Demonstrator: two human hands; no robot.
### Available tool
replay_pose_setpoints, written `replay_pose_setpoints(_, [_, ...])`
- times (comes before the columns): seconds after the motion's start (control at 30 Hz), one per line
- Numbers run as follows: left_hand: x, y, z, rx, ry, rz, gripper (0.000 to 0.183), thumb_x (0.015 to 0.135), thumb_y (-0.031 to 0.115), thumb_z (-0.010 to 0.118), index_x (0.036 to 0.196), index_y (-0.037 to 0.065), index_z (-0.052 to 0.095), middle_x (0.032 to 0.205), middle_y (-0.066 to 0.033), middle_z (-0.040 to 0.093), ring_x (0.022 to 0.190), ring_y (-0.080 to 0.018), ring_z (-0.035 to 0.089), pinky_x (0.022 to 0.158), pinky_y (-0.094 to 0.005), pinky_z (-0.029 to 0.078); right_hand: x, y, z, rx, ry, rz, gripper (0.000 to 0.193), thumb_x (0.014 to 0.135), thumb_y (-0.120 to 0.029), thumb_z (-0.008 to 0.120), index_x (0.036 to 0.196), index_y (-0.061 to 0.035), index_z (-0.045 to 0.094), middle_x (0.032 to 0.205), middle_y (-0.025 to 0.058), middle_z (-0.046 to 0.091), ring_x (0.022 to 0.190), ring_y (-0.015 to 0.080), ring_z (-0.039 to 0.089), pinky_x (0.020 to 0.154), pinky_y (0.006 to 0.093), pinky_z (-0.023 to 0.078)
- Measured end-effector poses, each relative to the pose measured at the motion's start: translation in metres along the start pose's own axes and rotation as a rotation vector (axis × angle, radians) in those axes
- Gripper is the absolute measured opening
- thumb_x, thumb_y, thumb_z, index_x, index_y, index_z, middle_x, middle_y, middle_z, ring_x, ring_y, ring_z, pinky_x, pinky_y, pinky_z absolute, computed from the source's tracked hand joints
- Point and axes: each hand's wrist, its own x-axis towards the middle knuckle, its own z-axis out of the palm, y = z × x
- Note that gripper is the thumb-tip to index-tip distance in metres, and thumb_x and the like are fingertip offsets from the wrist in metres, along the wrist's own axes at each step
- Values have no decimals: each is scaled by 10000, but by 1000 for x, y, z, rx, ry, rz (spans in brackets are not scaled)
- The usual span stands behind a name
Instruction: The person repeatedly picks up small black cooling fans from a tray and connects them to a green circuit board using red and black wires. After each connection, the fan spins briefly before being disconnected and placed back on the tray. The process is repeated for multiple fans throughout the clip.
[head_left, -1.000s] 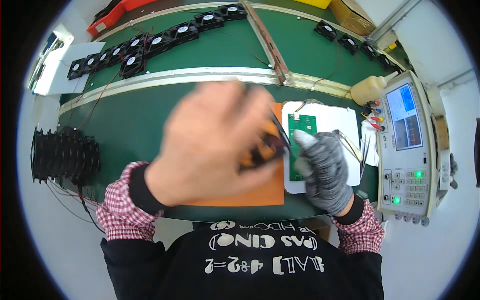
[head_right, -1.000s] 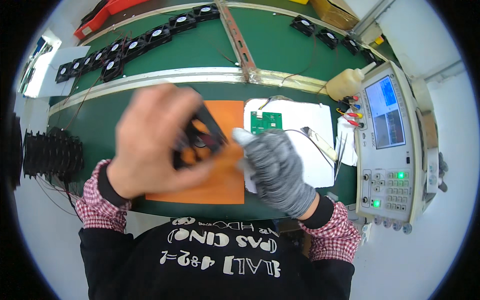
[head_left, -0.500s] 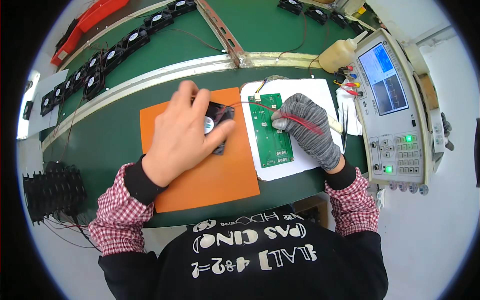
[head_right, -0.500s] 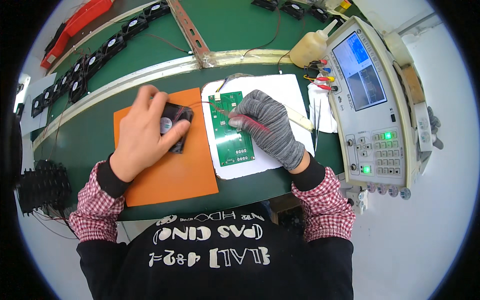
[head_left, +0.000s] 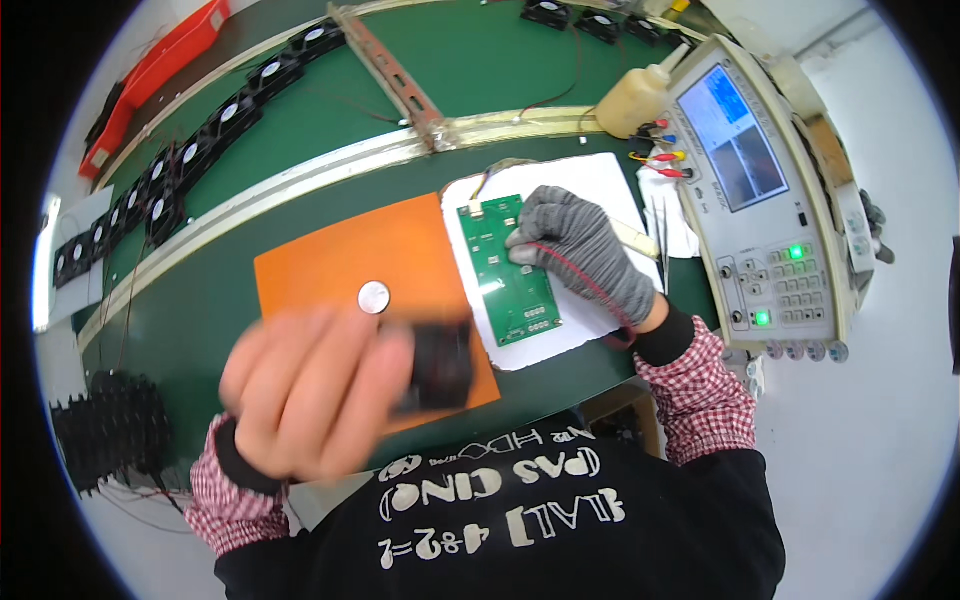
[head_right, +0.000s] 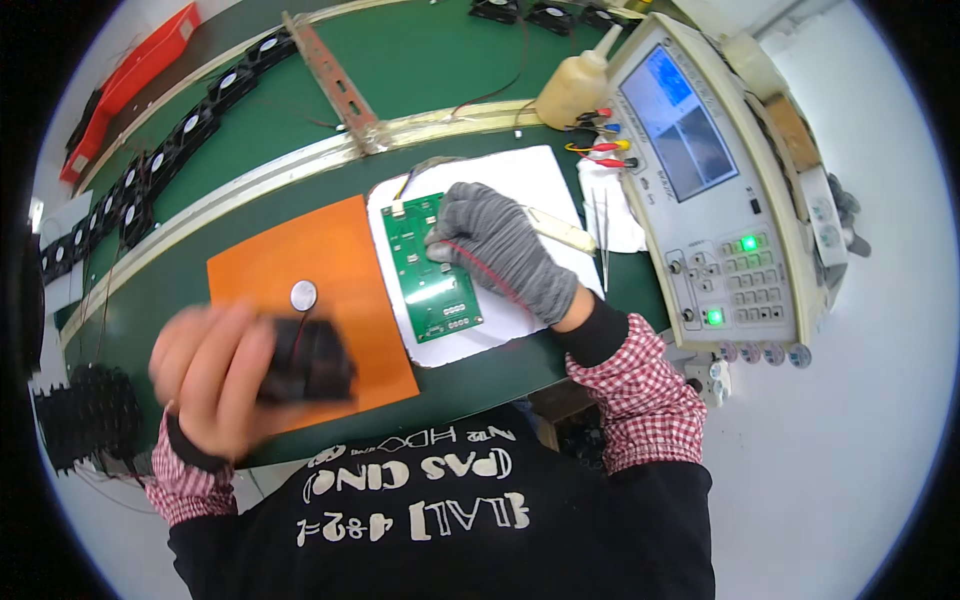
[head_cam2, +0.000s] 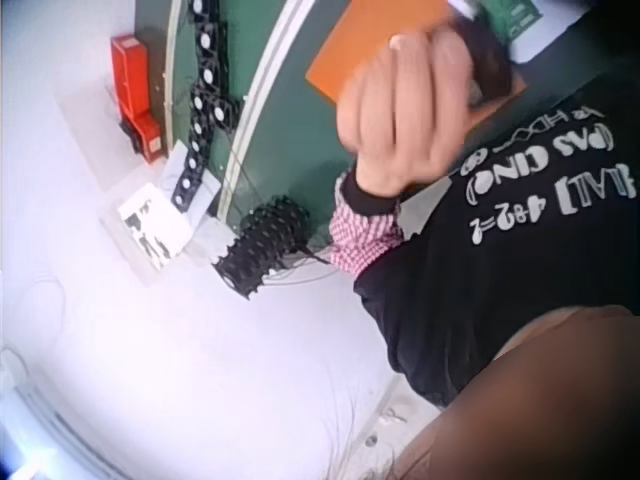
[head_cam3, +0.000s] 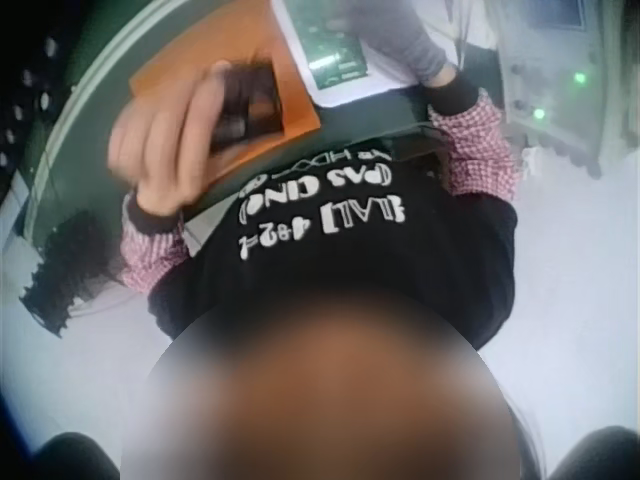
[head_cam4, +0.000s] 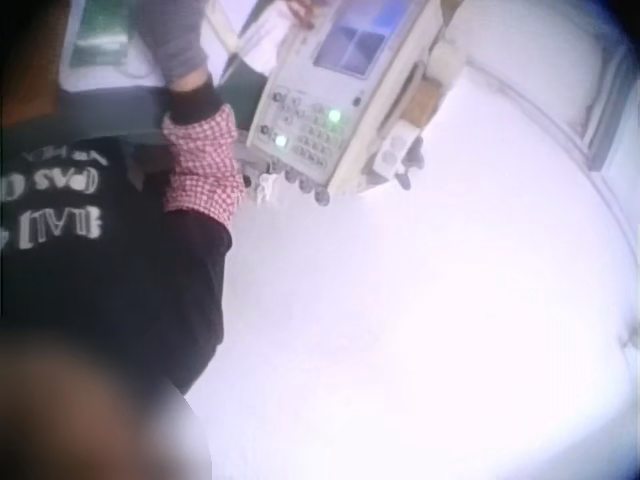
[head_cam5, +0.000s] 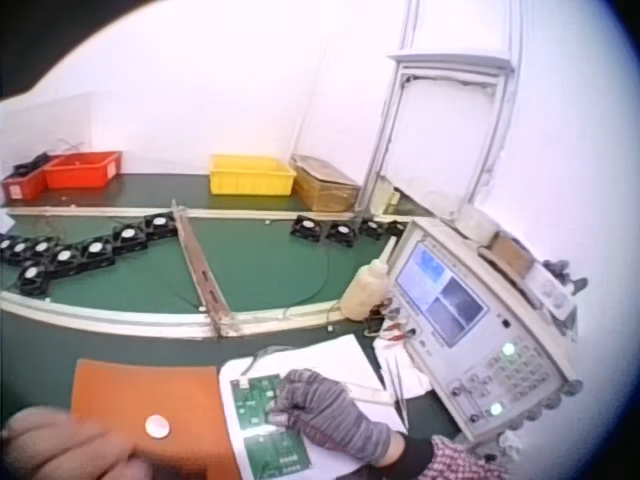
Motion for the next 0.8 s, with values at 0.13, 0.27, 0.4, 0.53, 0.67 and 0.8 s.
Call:
replay_pose_setpoints(0.13, [-8, -2, -10, -189, 359, 116, 577, 855, 389, 684, 1225, 9, 456, 974, -143, 610, 852, -272, 584, 753, -366, 510, -5, 0, 3, -139, 60, -27, 184, 675, -60, 791, 741, -28, 623, 780, 92, 578, 797, 268, 570, 739, 375, 479])
replay_pose_setpoints(0.27, [4, -9, -26, -2155, -172, -1037, 634, 865, 566, 582, 1112, -18, 561, 895, -149, 615, 854, -279, 615, 748, -365, 506, -5, -3, 5, -81, 77, -30, 190, 682, -52, 791, 726, -30, 607, 772, 93, 568, 784, 274, 568, 735, 375, 478])
replay_pose_setpoints(0.4, [-16, -32, -6, -2414, -623, -867, 628, 880, 507, 602, 1153, -55, 545, 1028, -196, 629, 891, -313, 628, 781, -408, 493, -2, -3, 7, -78, 42, -16, 183, 689, -66, 787, 738, -35, 613, 769, 96, 573, 788, 274, 572, 736, 380, 474])
replay_pose_setpoints(0.53, [-5, -18, -10, -1356, -245, -464, 541, 860, 407, 663, 1173, -12, 527, 1044, -172, 643, 861, -285, 615, 795, -400, 482, -7, 1, 2, -184, 60, -63, 187, 693, -100, 780, 745, -54, 607, 815, 92, 577, 824, 288, 573, 749, 398, 470])
replay_pose_setpoints(0.67, [24, -17, 6, -219, 282, -125, 461, 887, 433, 634, 1142, 65, 525, 962, -105, 651, 803, -218, 599, 772, -366, 473, -7, -2, 7, -356, 37, -112, 173, 726, -165, 752, 807, -91, 618, 879, 85, 587, 873, 292, 576, 758, 419, 464])
replay_pose_setpoints(0.8, [70, -47, 60, -371, 323, 61, 372, 921, 332, 585, 1111, 16, 634, 1090, -171, 677, 918, -269, 661, 786, -347, 511, -11, -10, 8, -465, 122, -110, 168, 747, -176, 727, 867, -118, 624, 903, 84, 598, 867, 284, 573, 732, 420, 446])
